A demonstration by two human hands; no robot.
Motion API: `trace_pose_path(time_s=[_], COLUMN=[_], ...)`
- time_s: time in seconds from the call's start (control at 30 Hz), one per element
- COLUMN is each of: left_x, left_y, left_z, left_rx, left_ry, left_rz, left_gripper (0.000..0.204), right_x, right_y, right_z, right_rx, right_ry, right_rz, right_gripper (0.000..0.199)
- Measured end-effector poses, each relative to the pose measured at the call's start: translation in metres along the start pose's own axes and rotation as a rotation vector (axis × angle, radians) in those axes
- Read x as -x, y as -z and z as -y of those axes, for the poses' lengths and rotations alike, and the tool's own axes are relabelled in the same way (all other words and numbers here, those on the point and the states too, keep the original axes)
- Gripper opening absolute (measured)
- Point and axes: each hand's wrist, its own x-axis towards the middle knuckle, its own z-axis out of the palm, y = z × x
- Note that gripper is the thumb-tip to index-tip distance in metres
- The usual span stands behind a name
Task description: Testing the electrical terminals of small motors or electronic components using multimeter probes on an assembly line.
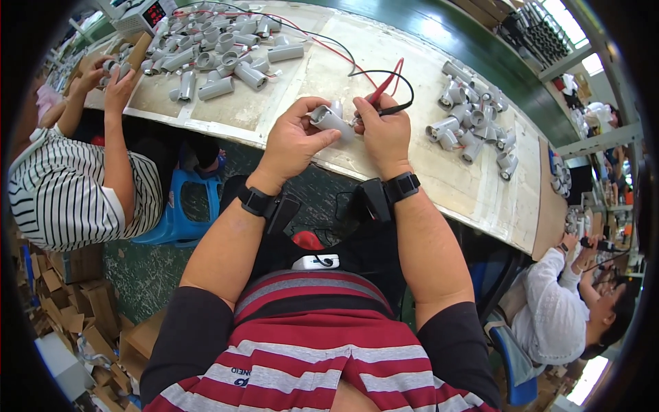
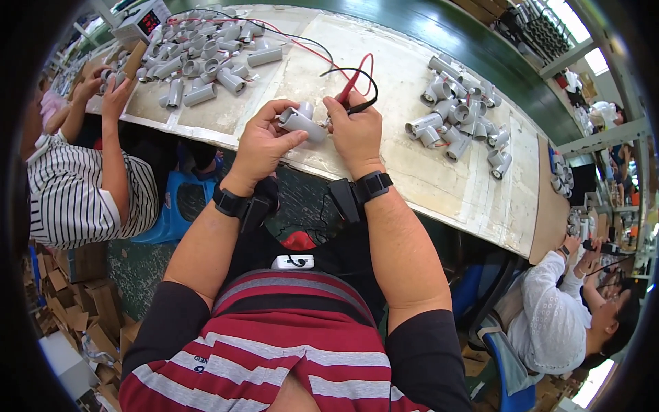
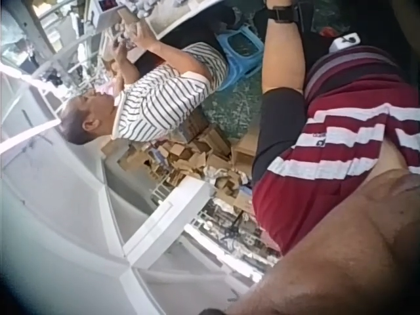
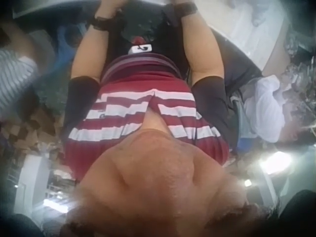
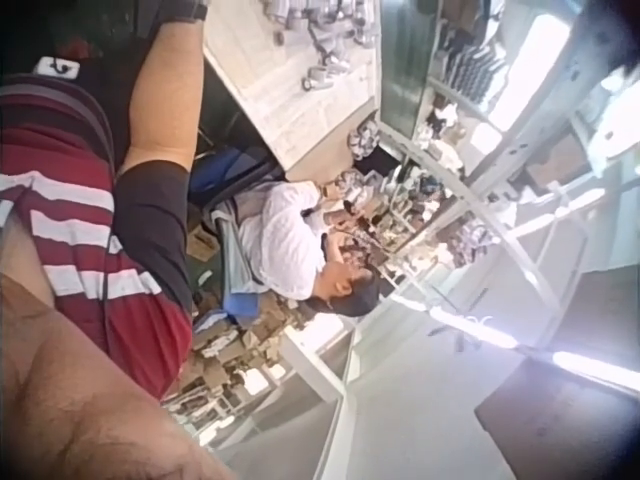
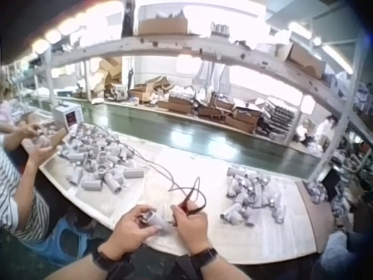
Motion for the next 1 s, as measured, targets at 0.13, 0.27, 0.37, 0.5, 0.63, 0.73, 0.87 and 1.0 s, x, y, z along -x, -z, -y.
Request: trace_pose_path(time_s=[0.13, 0.27, 0.37, 0.5, 0.63, 0.73, 0.87, 1.0], left_x=[-0.002, -0.03, -0.09, -0.153, -0.169, -0.15, -0.098, -0.09], left_y=[0.002, 0.026, 0.067, 0.112, 0.113, 0.045, -0.113, -0.19], left_z=[-0.003, -0.023, -0.05, -0.064, -0.062, -0.041, 0.012, 0.024], left_rx=[-0.005, -0.586, -0.942, -1.173, -1.456, -1.404, -0.919, -1.023], left_ry=[0.018, -0.196, -0.414, -0.466, -0.106, -0.666, -0.313, -0.179], left_rz=[-0.012, -0.161, -0.349, -0.455, -0.461, -0.389, 0.162, 0.335], left_gripper=[0.047, 0.046, 0.047, 0.043, 0.042, 0.041, 0.038, 0.039], right_x=[-0.001, -0.016, -0.033, -0.047, -0.042, -0.039, -0.038, -0.023], right_y=[-0.001, 0.021, 0.057, 0.096, 0.122, 0.128, 0.125, 0.128], right_z=[0.008, 0.034, 0.067, 0.109, 0.135, 0.142, 0.143, 0.138], right_rx=[-0.034, -0.112, -0.034, 0.15, 0.3, 0.342, 0.351, 0.394], right_ry=[0.01, 0.03, 0.105, 0.186, 0.268, 0.298, 0.315, 0.312], right_rz=[-0.016, -0.091, -0.114, -0.067, -0.043, -0.04, -0.03, -0.037], right_gripper=[0.02, 0.021, 0.021, 0.021, 0.02, 0.019, 0.018, 0.018])
